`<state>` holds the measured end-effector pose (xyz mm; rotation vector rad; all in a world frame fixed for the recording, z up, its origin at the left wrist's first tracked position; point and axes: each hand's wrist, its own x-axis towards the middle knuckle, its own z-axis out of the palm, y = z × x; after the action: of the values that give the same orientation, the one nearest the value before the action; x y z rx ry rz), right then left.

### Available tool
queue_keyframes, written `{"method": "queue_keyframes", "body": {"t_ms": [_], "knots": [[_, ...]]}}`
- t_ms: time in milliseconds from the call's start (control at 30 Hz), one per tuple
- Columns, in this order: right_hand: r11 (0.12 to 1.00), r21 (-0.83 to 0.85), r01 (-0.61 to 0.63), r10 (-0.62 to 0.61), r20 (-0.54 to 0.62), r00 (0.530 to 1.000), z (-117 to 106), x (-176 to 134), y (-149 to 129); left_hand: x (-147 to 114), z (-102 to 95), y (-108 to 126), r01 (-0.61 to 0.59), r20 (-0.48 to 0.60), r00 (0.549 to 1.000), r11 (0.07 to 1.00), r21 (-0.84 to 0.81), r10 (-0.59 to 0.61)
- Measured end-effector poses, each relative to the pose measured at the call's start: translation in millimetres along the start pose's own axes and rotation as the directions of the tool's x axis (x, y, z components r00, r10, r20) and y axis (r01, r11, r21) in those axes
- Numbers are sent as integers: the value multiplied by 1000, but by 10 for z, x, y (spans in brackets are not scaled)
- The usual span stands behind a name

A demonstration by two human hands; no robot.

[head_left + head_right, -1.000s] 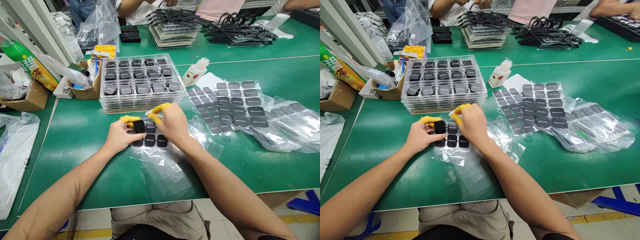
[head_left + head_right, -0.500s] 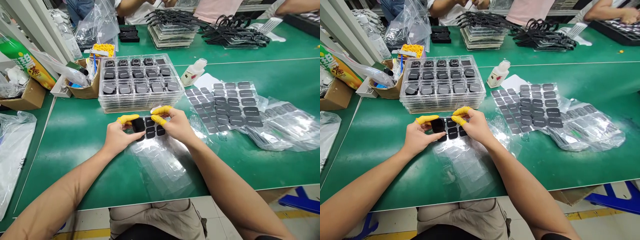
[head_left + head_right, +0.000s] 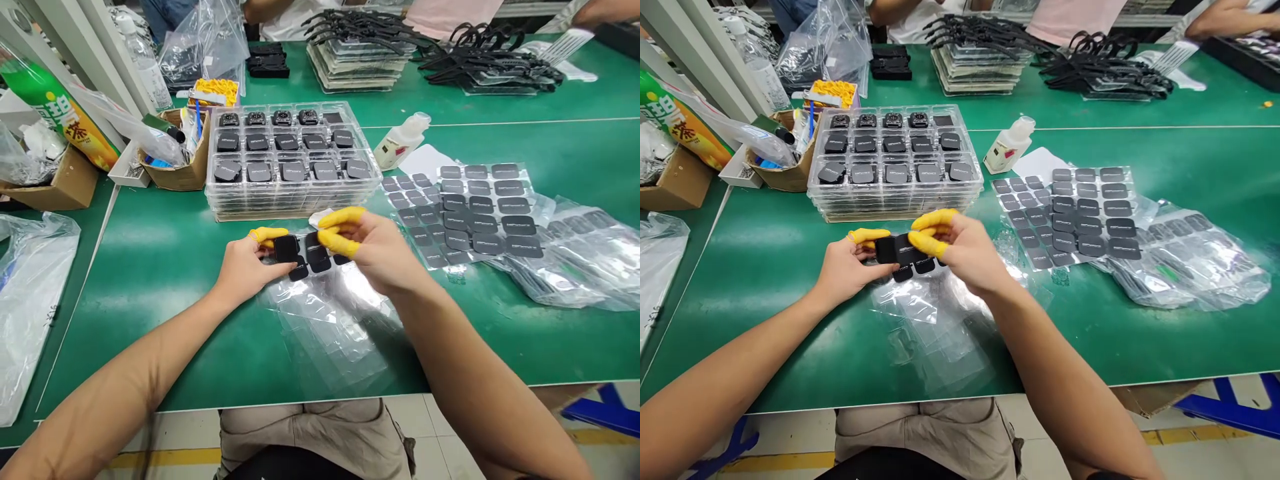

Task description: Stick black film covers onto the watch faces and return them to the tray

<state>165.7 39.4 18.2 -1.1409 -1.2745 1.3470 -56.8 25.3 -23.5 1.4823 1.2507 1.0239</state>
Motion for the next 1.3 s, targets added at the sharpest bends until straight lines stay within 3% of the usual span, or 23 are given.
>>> {"method": "queue_keyframes", "body": {"t_ms": [167, 333, 500, 1033, 1300], "knots": [[986, 48, -157, 158, -14, 987, 297, -36, 142, -19, 18, 22, -94, 19, 995, 994, 61, 93], [978, 73, -196, 200, -49, 979, 309, -25, 152, -33, 17, 36, -128, 37, 992, 975, 180, 124], [968, 87, -237, 241, -40, 970, 337, -42, 155, -28, 16, 23, -136, 42, 991, 975, 176, 131], [972, 46, -230, 232, -62, 971, 357, -32, 187, -36, 8, 19, -122, 54, 992, 976, 179, 114], [973, -191, -126, 112, -86, 990, 302, -75, 218, -23, 2, 22, -127, 64, 991, 979, 161, 118]]}}
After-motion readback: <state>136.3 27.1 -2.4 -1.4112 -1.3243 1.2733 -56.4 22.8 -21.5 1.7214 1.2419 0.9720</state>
